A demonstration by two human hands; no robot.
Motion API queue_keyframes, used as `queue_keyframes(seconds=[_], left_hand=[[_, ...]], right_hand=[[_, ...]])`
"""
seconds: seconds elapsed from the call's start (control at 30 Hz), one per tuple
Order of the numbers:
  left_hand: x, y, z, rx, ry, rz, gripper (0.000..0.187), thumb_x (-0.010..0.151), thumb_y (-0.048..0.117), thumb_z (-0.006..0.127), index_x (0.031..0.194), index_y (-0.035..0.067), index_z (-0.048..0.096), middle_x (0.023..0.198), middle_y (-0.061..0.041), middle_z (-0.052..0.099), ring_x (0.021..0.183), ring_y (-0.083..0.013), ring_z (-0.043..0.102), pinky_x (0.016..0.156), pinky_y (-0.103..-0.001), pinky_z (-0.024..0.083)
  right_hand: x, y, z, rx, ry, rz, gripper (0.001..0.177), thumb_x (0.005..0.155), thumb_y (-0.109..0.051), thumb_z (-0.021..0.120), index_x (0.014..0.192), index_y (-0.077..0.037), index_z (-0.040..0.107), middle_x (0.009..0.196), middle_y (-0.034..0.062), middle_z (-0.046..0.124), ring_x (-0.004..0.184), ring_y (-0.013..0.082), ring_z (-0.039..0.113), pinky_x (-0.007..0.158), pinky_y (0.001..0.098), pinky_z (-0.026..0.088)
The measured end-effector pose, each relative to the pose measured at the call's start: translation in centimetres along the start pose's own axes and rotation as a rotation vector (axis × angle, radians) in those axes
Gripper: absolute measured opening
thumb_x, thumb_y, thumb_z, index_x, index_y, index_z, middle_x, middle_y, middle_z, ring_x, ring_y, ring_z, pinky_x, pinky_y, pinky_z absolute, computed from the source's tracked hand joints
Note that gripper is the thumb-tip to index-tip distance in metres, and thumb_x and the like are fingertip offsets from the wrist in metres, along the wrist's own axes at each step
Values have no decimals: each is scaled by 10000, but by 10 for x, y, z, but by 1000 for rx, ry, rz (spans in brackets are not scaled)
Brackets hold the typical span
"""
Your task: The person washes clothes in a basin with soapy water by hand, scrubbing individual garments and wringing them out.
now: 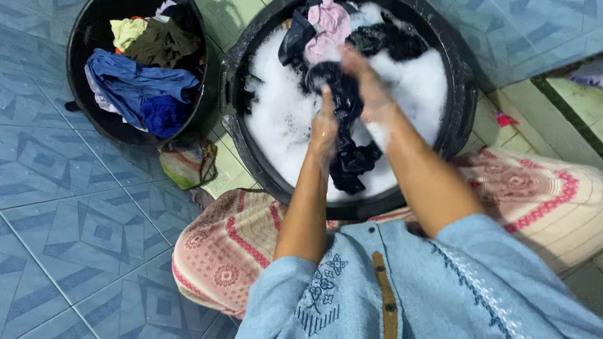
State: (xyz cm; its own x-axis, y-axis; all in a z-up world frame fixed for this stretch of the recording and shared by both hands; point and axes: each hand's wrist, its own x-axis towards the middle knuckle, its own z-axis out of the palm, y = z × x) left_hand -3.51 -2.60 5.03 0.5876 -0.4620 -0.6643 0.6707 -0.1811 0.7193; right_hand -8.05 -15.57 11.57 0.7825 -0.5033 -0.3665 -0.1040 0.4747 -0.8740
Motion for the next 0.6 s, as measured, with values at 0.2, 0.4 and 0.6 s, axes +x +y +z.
queue_keyframes(seconds=[0.2,0.4,0.6], left_hand=[[48,-55,-32,454,137,565,670,1150,521,419,1145,-101,667,994,-197,708,930,-348,678,820,-491,519],[8,11,-41,-830,-236,-50,711,923,626,397,1048,-22,664,883,-157,748,766,-294,735,728,-447,616],[-13,54,-17,-444,-268,295,362,950,299,707,1131,-13,671,970,-149,738,773,-235,705,689,-375,599]], right_hand=[[22,27,18,-632,117,-143,233,711,-170,744,919,-69,714,861,89,725,801,237,704,731,392,568],[-6,37,15,-893,-194,-703,293,817,-248,788,927,-38,617,871,121,658,840,267,658,816,403,538],[-38,62,19,567,-54,109,729,834,-694,703,1324,-177,546,1166,111,647,1038,244,633,946,418,520]])
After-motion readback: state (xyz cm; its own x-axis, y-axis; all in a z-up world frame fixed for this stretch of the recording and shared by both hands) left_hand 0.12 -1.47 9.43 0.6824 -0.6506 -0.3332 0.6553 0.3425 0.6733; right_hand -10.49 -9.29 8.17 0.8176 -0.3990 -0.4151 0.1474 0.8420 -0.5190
